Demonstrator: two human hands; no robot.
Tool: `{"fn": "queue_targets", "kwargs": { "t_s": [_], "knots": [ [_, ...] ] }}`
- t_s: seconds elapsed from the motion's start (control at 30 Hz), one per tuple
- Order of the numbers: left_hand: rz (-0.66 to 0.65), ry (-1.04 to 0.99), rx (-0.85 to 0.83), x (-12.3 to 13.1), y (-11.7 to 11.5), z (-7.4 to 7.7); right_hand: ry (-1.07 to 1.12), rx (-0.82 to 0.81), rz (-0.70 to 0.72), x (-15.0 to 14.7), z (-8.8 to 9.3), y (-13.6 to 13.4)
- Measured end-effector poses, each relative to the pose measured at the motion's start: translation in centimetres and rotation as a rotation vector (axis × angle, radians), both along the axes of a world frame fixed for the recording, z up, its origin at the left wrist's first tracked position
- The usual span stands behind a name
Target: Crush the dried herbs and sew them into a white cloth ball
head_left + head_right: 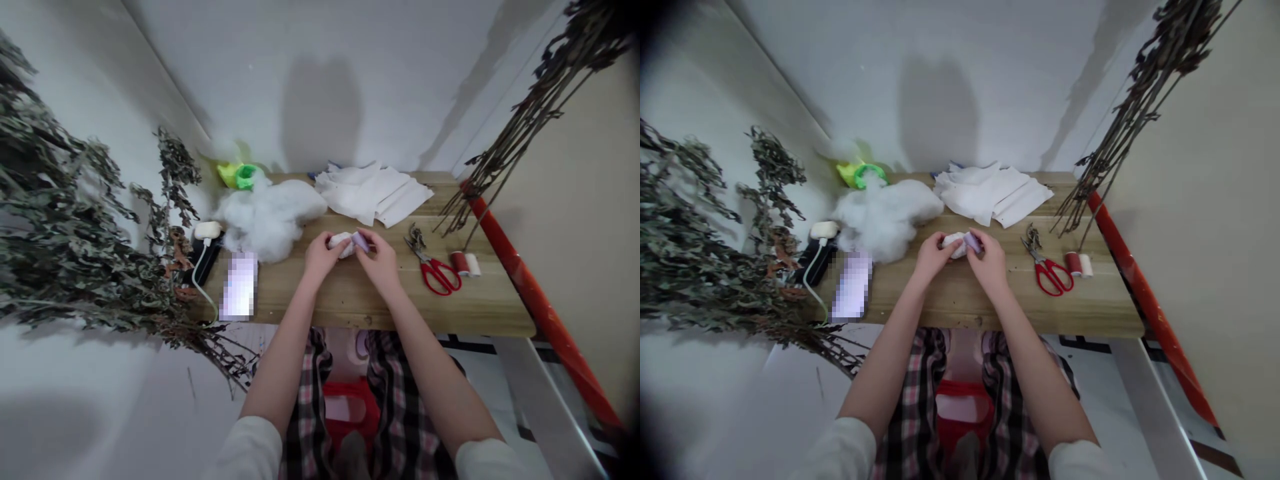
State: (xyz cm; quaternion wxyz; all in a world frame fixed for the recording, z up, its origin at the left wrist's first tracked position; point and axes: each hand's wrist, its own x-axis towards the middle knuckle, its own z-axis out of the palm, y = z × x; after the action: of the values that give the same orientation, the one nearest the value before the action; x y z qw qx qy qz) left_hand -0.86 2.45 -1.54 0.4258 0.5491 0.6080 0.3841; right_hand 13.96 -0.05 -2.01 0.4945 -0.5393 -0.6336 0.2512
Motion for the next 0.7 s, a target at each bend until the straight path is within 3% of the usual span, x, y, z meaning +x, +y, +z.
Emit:
{"fn": "queue_targets", "kwargs": {
  "t_s": [0.37,0.7],
  "knots": [
    [0.035,-0.159,-0.028,0.2,0.3,-0.3,-0.045,-0.082,-0.028,-0.3,-0.1,-0.2],
    [0.098,-0.479,-0.194,0.1,0.2,1.2,-0.118,-0.137,0.007,-1.8,-0.6,-0.7]
  ]
}}
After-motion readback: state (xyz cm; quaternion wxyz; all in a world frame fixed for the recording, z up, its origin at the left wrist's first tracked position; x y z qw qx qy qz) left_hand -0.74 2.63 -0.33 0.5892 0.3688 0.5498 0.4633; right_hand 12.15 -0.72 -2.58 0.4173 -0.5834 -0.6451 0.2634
